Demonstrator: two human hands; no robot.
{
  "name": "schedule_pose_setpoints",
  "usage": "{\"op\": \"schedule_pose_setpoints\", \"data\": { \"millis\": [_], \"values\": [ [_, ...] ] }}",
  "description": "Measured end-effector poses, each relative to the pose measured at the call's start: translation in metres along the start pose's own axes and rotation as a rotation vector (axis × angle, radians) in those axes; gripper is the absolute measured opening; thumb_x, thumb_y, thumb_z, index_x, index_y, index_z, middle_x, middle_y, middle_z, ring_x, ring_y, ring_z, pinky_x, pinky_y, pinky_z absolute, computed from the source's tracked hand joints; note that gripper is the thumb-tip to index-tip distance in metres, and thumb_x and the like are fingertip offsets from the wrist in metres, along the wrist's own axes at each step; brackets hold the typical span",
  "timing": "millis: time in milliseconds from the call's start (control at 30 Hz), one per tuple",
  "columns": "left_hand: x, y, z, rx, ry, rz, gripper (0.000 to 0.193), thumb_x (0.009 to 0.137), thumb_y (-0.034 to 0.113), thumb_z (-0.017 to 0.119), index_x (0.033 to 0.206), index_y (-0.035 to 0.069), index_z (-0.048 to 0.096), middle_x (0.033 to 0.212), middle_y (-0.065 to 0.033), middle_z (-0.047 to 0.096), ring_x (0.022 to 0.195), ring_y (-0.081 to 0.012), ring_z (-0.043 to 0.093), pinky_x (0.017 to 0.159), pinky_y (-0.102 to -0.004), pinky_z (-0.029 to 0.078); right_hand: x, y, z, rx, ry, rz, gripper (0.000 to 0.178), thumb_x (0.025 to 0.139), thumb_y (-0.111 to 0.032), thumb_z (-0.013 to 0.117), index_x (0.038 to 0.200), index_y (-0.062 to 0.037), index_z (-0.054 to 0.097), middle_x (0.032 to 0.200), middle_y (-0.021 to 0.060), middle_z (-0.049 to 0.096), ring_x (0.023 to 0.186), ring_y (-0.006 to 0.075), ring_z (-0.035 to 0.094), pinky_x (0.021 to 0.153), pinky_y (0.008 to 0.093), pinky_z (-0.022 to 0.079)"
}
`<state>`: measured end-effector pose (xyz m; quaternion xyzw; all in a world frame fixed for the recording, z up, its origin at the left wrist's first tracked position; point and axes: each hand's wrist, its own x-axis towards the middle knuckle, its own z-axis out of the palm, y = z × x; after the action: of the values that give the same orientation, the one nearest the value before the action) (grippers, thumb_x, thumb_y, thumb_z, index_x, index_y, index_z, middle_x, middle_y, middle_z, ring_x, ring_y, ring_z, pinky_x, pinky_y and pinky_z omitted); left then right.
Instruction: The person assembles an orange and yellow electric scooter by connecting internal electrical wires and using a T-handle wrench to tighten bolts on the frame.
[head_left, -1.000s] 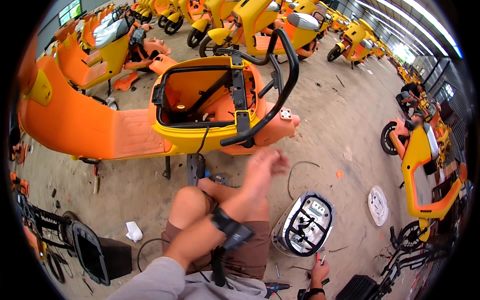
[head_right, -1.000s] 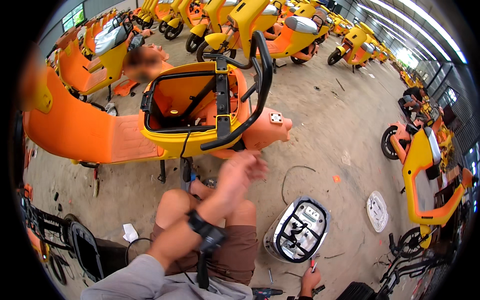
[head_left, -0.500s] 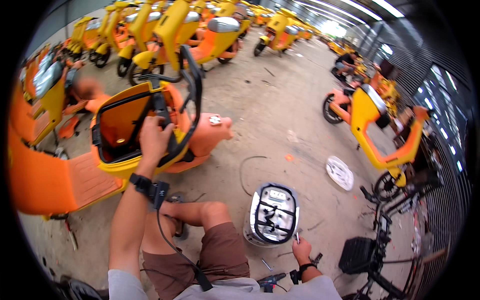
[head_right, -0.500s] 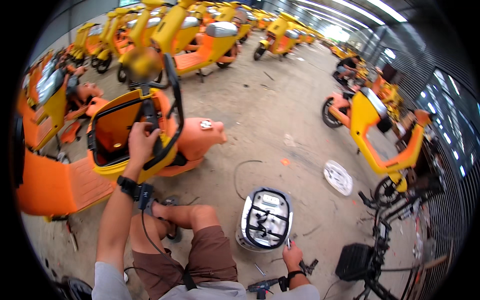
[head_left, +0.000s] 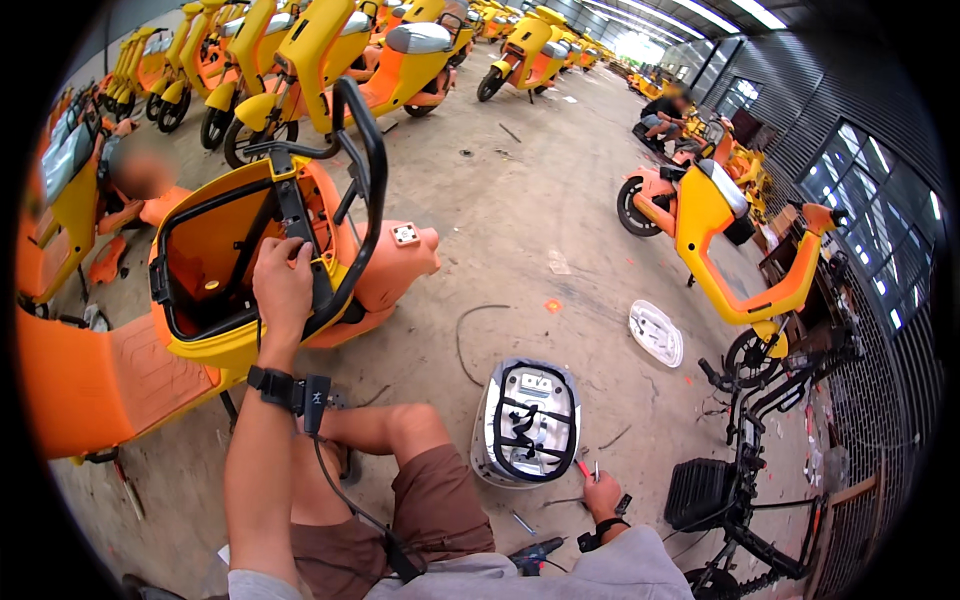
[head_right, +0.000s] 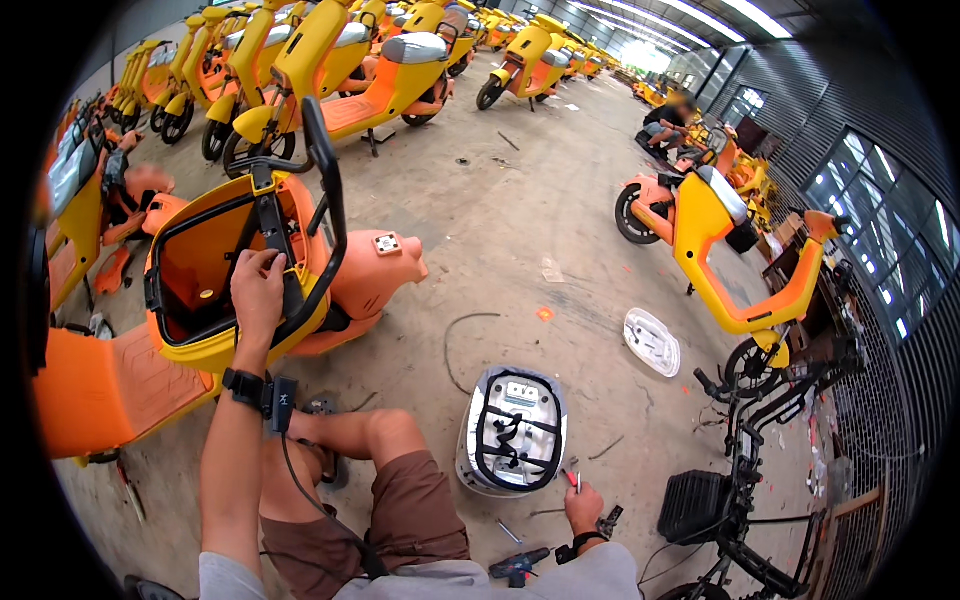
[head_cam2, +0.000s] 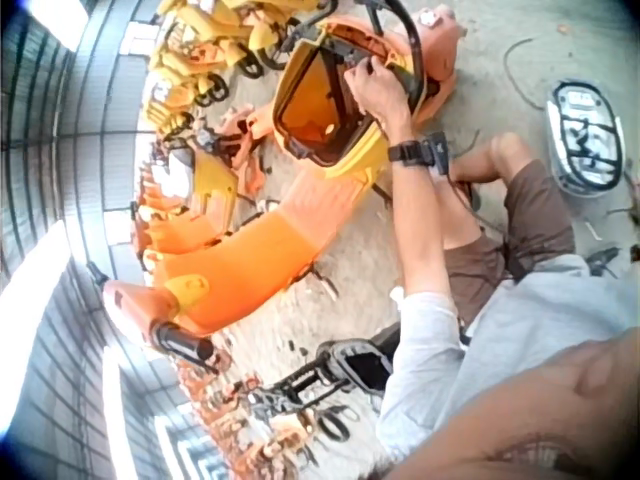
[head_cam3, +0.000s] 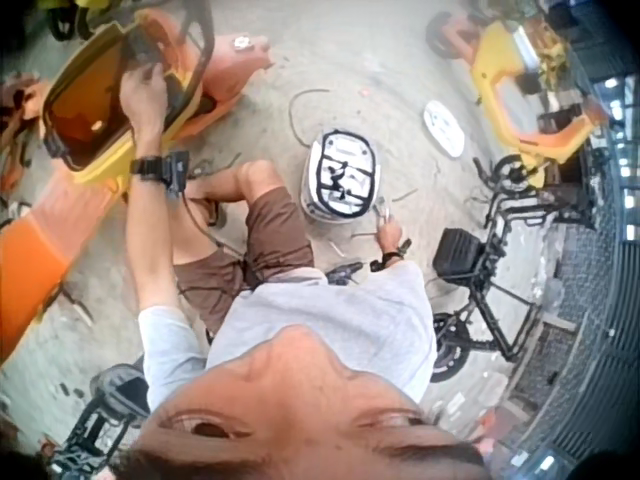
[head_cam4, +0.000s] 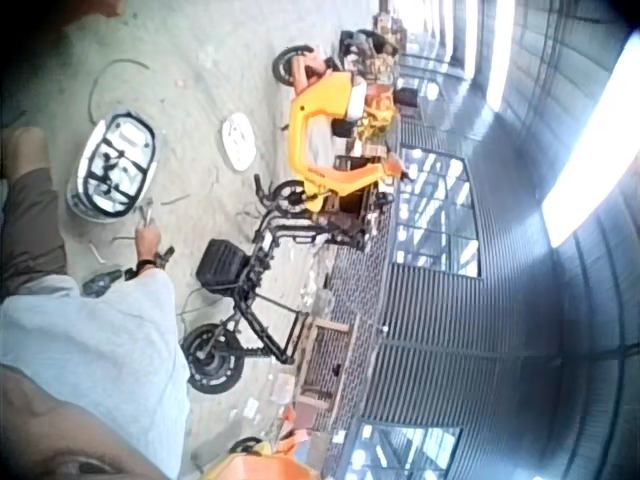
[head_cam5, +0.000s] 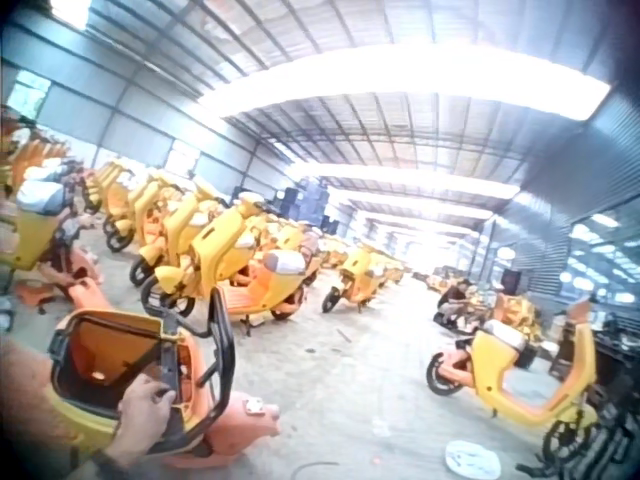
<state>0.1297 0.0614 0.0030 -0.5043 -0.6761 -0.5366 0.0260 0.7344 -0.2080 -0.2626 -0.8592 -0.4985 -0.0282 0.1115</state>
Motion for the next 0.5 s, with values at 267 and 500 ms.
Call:
{"op": "schedule_pose_setpoints", "data": {
  "millis": [267,500],
  "values": [
    [0.0,0.003,0.0,0.086,-0.009,-0.001,0.023,0.09,0.021,0.07,0.105,0.003,0.073,0.098,-0.0125,0.062,0.088,-0.0334,0.065,0.077,-0.0412,0.051,0.0,-0.006,-0.007,-0.008,0.005,-0.011,0.023,0.081,-0.028,0.063,0.079,-0.0051,0.069,0.074,0.0216,0.068,0.07,0.0442,0.066,0.066,0.056,0.052],
    [-0.002,0.006,0.001,0.093,-0.046,0.01,0.023,0.092,0.016,0.066,0.109,0.004,0.073,0.095,-0.0126,0.06,0.087,-0.0327,0.064,0.077,-0.0406,0.051,-0.012,-0.009,-0.005,-0.009,-0.04,-0.022,0.022,0.082,-0.027,0.064,0.084,-0.0066,0.071,0.07,0.022,0.066,0.068,0.0443,0.065,0.065,0.0557,0.052]
  ]
}}
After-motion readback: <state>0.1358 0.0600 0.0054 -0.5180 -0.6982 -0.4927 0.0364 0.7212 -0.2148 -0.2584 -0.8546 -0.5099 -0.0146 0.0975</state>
